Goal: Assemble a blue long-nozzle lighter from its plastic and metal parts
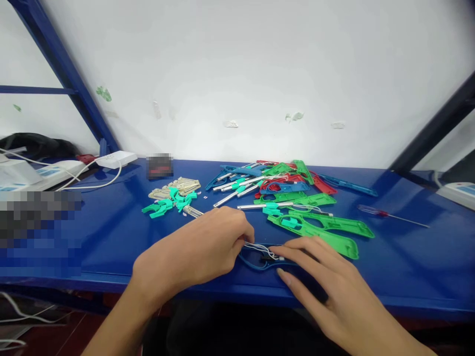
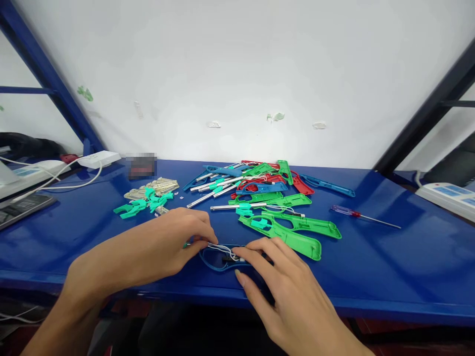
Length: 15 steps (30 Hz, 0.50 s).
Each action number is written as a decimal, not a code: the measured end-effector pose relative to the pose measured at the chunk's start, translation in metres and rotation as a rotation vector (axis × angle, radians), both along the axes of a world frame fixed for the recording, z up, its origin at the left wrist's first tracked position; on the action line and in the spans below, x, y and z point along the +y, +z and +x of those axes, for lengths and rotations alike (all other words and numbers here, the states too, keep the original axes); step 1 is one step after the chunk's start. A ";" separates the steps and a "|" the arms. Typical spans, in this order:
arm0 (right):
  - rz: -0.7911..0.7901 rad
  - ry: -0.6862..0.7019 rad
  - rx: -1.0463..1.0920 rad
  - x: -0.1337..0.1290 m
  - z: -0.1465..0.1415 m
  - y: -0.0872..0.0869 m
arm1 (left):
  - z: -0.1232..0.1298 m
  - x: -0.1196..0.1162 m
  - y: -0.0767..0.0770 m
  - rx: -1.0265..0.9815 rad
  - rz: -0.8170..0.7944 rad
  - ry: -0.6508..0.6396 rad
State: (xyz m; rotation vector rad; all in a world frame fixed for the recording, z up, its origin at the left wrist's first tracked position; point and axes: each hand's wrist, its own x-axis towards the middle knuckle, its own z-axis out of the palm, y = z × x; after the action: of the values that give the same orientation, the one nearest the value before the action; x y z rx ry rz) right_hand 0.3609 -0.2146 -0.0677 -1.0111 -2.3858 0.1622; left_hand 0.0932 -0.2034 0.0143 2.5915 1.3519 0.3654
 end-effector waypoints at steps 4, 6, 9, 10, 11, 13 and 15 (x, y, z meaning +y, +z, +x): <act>-0.004 0.002 0.005 0.000 0.001 0.001 | 0.003 0.000 0.001 0.022 -0.060 0.014; -0.007 -0.001 0.010 0.000 0.001 0.001 | 0.005 -0.001 0.002 0.025 -0.051 0.014; -0.007 -0.005 0.014 0.000 0.001 0.000 | 0.006 -0.002 0.003 0.021 -0.046 0.006; -0.007 -0.010 0.019 0.001 0.001 0.000 | 0.006 -0.002 0.003 0.015 -0.045 0.003; -0.009 -0.015 0.028 0.001 0.001 0.000 | 0.006 -0.002 0.003 0.011 -0.042 0.001; -0.018 -0.014 0.049 0.002 0.001 0.000 | 0.006 -0.002 0.003 0.017 -0.038 -0.002; -0.028 -0.005 0.071 0.002 0.000 0.002 | 0.006 -0.003 0.002 0.038 -0.031 -0.002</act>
State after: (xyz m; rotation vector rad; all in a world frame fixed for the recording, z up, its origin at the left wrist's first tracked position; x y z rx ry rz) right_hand 0.3614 -0.2123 -0.0658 -1.0075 -2.3226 0.2258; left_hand 0.0993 -0.2060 0.0162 2.5872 1.3561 0.2946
